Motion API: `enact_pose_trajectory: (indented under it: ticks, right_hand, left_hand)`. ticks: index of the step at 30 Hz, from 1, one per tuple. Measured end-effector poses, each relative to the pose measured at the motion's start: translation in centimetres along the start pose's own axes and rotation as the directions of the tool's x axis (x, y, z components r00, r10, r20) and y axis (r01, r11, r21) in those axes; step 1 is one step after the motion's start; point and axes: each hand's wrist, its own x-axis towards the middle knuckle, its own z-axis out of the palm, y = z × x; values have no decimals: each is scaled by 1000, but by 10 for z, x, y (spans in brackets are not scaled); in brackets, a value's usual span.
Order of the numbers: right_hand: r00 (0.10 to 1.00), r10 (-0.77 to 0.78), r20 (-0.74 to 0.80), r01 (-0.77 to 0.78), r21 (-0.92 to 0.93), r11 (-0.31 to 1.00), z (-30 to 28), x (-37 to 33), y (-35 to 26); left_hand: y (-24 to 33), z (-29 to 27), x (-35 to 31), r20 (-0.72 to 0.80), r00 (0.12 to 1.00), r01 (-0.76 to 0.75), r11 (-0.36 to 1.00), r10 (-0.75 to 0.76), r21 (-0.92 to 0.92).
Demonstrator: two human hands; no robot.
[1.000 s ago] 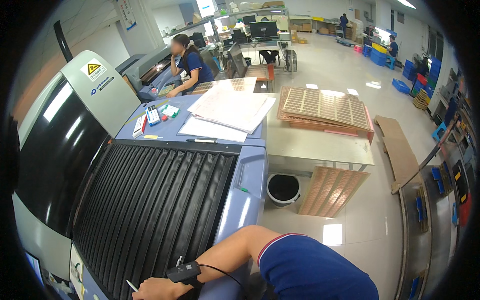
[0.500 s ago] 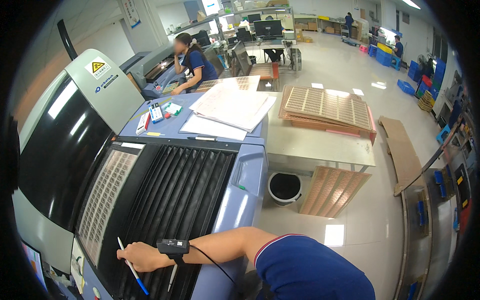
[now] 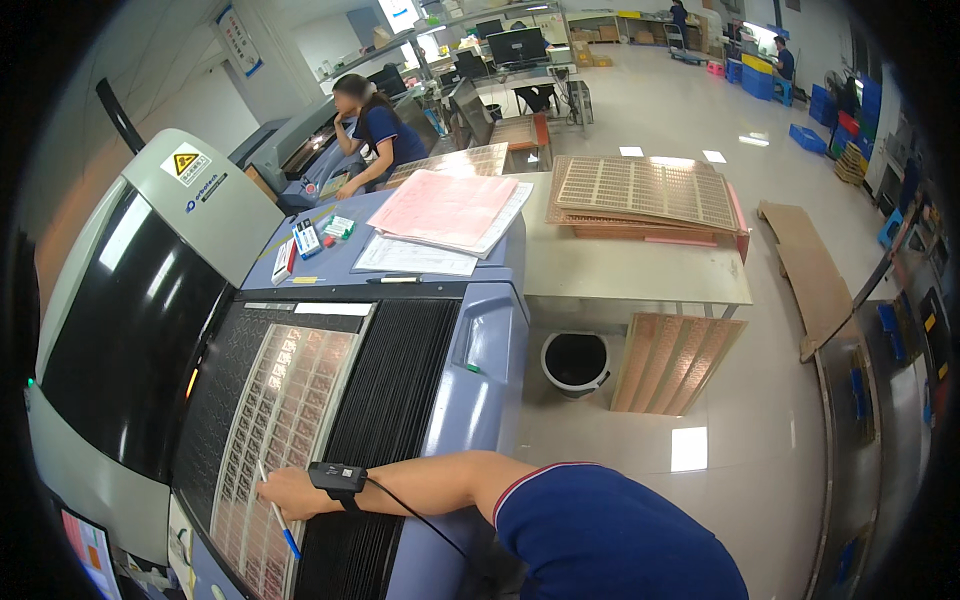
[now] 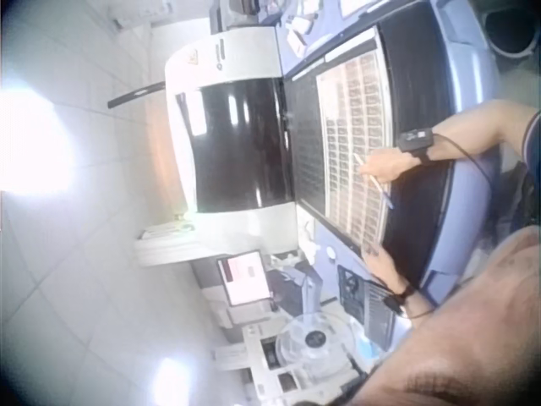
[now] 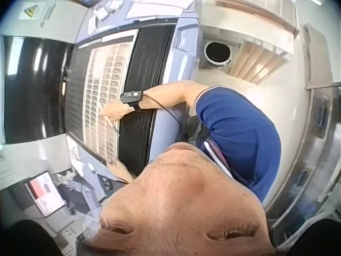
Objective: Inspecting large sheets of copper components and marking them with a pen on an industrial machine.
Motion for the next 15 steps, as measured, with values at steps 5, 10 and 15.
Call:
enact_pose_trajectory:
  ticks: [5,10,15]
  right_hand:
    - [866,-441,-235,339,-372,864,17,-4,30]
    - [926,-358,-122,291,-373,881,19,15,23]
    - [990,-137,-31,127,-222,967,-16,-19,-64]
  left_hand:
    - [-62,4,25,-169,974,93,945,-152,-313]
    - [-143,9,58,-639,765,-290,842,-82,-455]
    - [-55,12,-13,-348,933,-183,950,88,-252]
